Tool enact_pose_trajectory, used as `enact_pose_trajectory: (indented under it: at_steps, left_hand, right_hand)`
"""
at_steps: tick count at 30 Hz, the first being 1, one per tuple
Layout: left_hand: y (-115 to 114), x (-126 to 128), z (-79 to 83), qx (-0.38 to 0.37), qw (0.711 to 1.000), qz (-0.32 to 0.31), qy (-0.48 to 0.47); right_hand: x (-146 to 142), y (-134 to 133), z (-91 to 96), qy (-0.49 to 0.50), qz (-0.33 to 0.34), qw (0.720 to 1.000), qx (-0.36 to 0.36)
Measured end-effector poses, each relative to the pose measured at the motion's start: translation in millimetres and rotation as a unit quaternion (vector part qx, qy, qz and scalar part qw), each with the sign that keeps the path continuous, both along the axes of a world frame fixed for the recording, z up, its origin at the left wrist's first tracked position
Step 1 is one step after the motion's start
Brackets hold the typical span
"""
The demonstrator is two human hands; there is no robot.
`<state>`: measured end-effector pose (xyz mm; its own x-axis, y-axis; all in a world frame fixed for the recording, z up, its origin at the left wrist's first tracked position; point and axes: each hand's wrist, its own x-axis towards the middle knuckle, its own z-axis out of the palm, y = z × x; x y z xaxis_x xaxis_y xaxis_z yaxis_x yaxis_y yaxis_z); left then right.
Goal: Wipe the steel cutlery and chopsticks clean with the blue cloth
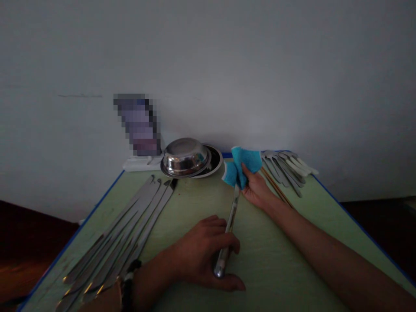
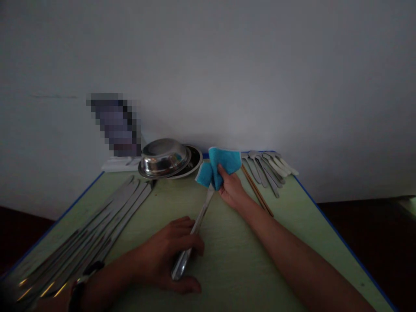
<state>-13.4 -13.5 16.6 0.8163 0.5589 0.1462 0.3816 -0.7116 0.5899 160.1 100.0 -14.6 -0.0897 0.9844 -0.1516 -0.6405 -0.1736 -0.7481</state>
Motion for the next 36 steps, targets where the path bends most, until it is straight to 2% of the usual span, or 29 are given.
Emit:
enact_pose_trajectory:
  at_steps: [2,6,8,10,14,17,22,26,28,32,36]
  left_hand:
    - [1.2,0.8,-0.9,-0.006,1.000,0.020,0.003]
    - [4.6,1.1,-3.0,-0.060,0.991,0.115,-0.009]
    - [6.0,0.5,-4.0,-0.091,0.985,0.147,-0.024]
    - [6.4,-0.6,-3.7,-0.117,0.980,0.154,-0.041]
    - [4.0,-2.8,-0.8,-0.129,0.980,0.131,-0.081]
    - [2.6,-2.3,-1.9,-0.114,0.979,0.135,-0.098]
    - [5.6,1.5,-10.6,-0.117,0.972,0.180,-0.096]
    - [9.2,3.4,-13.6,-0.118,0.949,0.271,-0.106]
    - [10.3,3.8,-11.9,-0.109,0.944,0.296,-0.094]
    - [10.9,4.0,-7.1,-0.080,0.954,0.286,-0.042]
    - [11.3,3.7,-5.1,-0.081,0.954,0.286,-0.039]
  right_hand:
    - [-2.5,-7.4,4.7,0.006,0.022,1.000,-0.008]
    - [-5.2,-19.3,6.4,-0.026,0.121,0.992,0.015]
    - [-5.8,-20.8,5.6,-0.031,0.139,0.990,0.017]
    - [-6.0,-18.4,5.8,-0.008,0.098,0.995,0.004]
    - [-4.4,-7.9,9.5,0.071,-0.038,0.995,-0.064]
    - [-3.2,-4.2,11.8,0.091,-0.059,0.990,-0.089]
    - [-3.7,-8.2,11.2,0.078,-0.022,0.995,-0.052]
    - [-2.6,-9.1,8.6,0.058,-0.006,0.997,-0.045]
    - [-1.7,-9.1,7.0,0.045,0.021,0.998,-0.035]
    - [-0.7,-12.8,5.3,0.007,0.105,0.994,0.008]
    - [-0.3,-19.7,7.0,-0.047,0.189,0.980,0.038]
